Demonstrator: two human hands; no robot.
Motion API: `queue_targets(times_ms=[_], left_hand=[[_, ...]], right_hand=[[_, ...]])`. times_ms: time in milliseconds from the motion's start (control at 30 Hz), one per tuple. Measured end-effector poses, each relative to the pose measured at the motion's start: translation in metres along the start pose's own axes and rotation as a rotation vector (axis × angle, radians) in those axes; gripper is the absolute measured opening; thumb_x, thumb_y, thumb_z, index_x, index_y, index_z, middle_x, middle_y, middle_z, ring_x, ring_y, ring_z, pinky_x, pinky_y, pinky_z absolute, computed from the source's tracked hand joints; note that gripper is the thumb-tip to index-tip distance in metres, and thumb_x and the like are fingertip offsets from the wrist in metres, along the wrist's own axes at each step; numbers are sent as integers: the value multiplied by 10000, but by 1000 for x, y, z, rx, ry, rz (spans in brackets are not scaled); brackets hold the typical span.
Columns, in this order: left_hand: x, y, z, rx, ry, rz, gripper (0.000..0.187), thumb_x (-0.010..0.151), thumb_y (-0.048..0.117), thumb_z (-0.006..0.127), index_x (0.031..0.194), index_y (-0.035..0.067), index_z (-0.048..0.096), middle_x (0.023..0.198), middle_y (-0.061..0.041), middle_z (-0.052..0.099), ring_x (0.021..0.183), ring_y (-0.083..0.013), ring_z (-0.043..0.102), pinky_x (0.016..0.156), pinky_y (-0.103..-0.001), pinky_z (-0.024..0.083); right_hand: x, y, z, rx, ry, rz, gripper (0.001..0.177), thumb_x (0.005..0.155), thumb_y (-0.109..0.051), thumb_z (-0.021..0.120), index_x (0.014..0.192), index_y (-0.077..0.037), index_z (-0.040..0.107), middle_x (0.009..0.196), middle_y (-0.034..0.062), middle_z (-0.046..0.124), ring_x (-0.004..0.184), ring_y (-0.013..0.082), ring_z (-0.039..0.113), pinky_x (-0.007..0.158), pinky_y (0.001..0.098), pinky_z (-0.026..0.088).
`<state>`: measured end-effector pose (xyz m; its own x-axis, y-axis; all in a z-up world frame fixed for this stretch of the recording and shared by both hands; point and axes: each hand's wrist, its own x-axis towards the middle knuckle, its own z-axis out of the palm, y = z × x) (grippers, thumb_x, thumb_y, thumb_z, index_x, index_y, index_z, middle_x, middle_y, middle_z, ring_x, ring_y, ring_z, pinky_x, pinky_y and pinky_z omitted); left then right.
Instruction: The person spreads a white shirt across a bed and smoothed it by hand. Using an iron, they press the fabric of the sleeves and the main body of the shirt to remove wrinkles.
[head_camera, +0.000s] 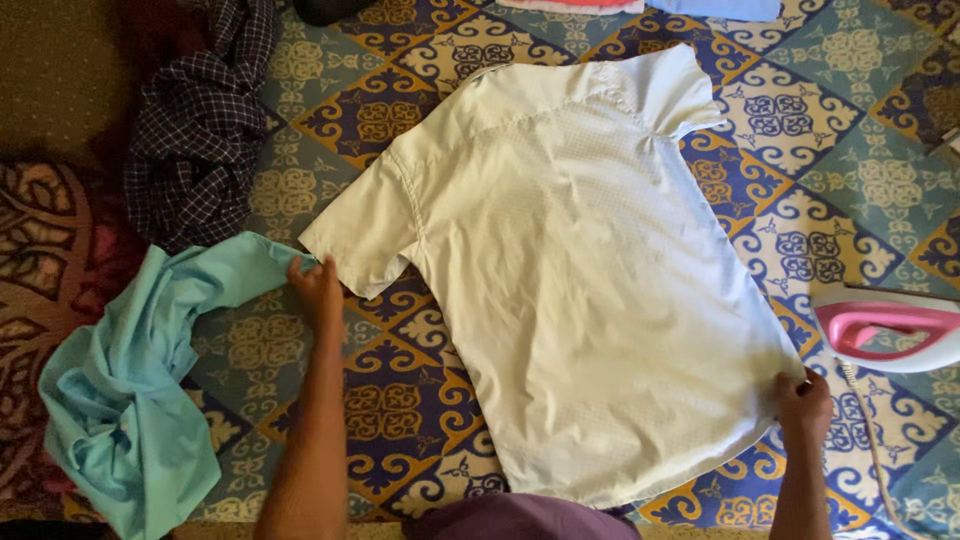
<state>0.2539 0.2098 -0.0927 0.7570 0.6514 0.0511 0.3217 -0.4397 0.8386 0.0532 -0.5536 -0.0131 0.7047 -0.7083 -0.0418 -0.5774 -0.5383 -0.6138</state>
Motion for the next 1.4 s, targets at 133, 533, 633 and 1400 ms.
queue_targets(times_ms=[133,533,633,1400], left_hand=[[41,12,12,-171,-27,-144,756,1000,306,723,1557,4,310,1283,-239,648,1114,-356,652,939,-455,518],[99,-10,17,-201,100,-170,662,1011,162,712,1539,34,334,1522,-242,419,1249,-376,579,998,-470,539],[85,-5,7,-142,95,-151,665,1043,187,690,1552,11,300,1512,-241,419,1224,-384,577,965,-485,539],[-287,94,-64,212,-739,51,356,998,345,641,1198,53,604,764,-65,729,646,-175,685,602,-360,527]], right_hand=[[0,-7,-1,-52,-5,-6,545,1022,-306,704,1410,68,621,1117,246,731,921,312,711,780,429,563],[2,-18,-1,-91,6,-46,492,975,-287,727,1348,25,656,1003,178,738,848,295,704,780,431,549],[0,-16,-4,-123,9,-47,504,966,-269,742,1365,27,655,994,184,738,843,286,696,776,425,544],[-12,23,2,108,83,-25,671,994,-265,745,1507,65,464,1052,213,727,820,227,673,701,354,532]])
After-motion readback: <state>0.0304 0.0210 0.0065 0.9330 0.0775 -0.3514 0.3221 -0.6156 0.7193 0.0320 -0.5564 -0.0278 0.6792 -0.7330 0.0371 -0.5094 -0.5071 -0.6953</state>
